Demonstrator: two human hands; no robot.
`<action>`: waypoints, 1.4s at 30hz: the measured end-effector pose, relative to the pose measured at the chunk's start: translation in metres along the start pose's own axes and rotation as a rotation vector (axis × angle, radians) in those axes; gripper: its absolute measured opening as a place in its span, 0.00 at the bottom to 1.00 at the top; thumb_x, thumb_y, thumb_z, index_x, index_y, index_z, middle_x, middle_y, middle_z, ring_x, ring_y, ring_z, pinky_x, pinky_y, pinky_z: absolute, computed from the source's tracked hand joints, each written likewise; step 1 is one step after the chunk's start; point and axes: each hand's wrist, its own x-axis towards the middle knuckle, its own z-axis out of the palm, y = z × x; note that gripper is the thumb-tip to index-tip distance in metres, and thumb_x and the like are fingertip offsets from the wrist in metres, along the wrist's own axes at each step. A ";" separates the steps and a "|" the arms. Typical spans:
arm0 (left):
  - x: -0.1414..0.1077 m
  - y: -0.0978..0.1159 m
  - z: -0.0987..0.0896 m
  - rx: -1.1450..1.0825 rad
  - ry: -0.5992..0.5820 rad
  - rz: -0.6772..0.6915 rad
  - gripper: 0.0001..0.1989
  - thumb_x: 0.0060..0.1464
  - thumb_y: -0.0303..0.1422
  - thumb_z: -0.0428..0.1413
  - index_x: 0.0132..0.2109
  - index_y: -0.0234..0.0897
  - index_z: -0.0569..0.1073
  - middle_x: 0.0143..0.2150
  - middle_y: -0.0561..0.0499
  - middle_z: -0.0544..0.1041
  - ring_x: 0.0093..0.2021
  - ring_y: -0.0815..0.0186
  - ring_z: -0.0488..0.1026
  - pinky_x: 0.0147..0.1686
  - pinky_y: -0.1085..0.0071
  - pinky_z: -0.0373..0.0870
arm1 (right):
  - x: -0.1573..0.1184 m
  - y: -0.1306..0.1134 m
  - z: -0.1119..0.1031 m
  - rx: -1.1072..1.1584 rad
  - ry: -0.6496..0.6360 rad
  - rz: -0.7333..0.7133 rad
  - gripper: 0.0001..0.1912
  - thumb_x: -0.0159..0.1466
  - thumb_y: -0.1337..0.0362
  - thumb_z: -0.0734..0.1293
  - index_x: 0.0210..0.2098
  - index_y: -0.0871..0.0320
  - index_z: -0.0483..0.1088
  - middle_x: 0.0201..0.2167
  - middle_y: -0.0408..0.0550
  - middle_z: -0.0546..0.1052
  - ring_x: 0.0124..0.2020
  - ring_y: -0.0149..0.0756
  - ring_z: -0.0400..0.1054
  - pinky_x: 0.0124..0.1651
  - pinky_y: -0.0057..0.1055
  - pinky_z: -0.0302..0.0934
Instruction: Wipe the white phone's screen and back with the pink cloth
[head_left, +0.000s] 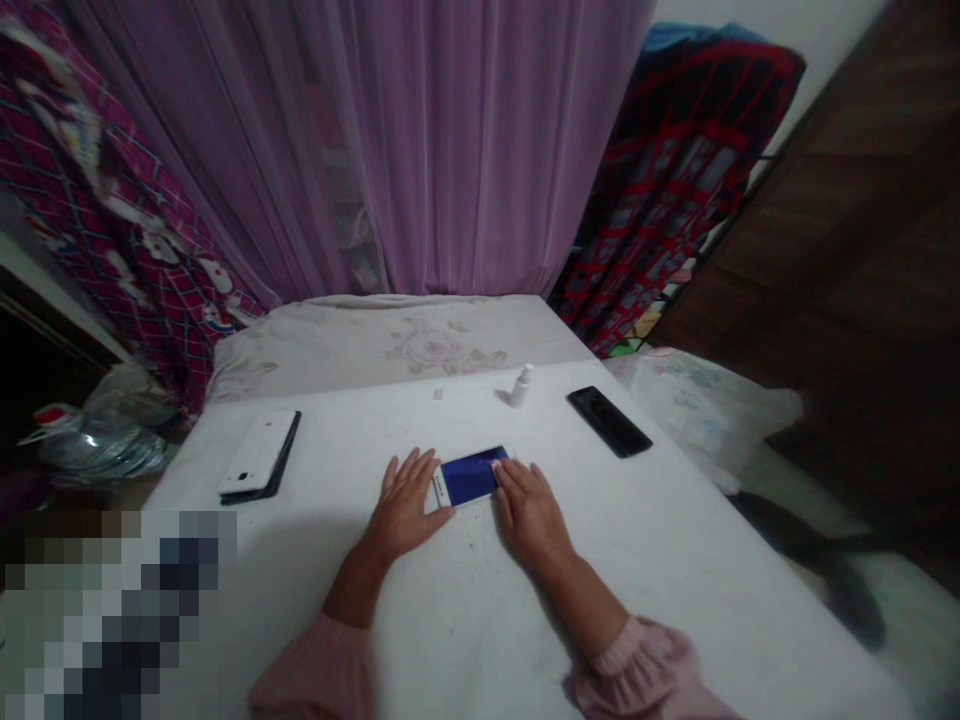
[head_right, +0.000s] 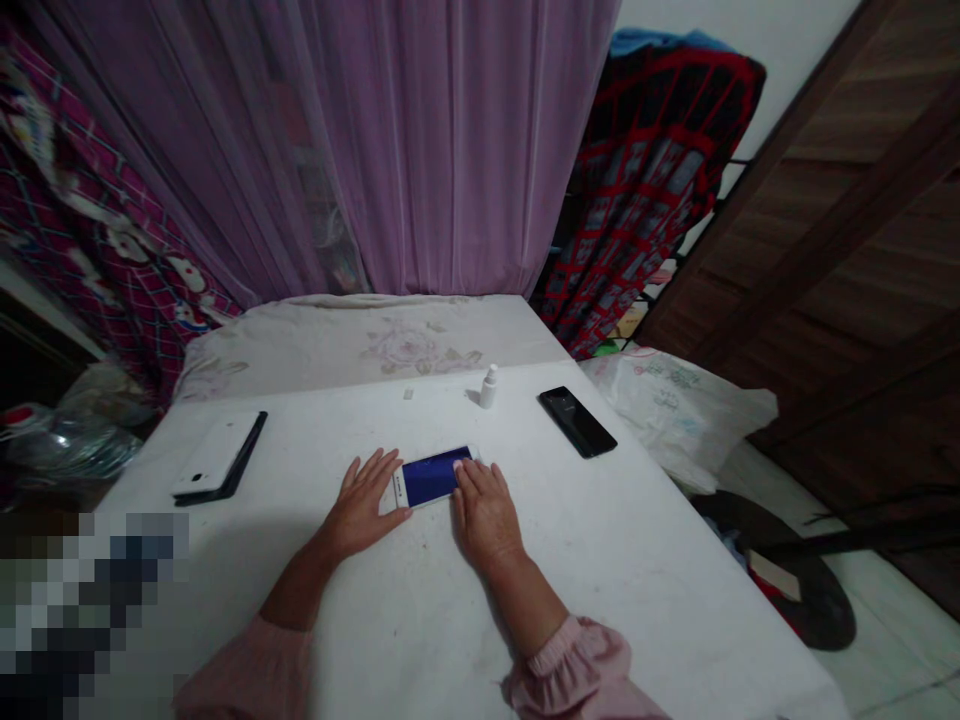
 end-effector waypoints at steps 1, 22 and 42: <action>0.000 0.000 -0.001 -0.003 -0.008 -0.007 0.34 0.55 0.45 0.57 0.64 0.38 0.61 0.68 0.43 0.60 0.70 0.52 0.51 0.68 0.49 0.42 | 0.003 0.005 0.002 -0.006 -0.003 0.024 0.21 0.68 0.68 0.56 0.57 0.65 0.69 0.55 0.60 0.74 0.56 0.49 0.67 0.62 0.52 0.57; -0.018 0.041 0.003 0.024 0.198 -0.281 0.30 0.48 0.45 0.64 0.54 0.36 0.69 0.63 0.39 0.67 0.66 0.48 0.60 0.65 0.45 0.52 | 0.011 0.019 0.024 0.251 0.093 -0.033 0.23 0.62 0.76 0.62 0.54 0.54 0.72 0.52 0.54 0.77 0.54 0.42 0.71 0.60 0.48 0.62; 0.098 0.043 -0.035 0.385 -0.207 0.607 0.39 0.46 0.21 0.59 0.66 0.37 0.59 0.69 0.40 0.58 0.70 0.52 0.50 0.68 0.49 0.39 | -0.009 0.082 -0.027 1.397 0.129 0.908 0.25 0.44 0.57 0.78 0.41 0.58 0.80 0.44 0.55 0.80 0.51 0.51 0.72 0.57 0.45 0.63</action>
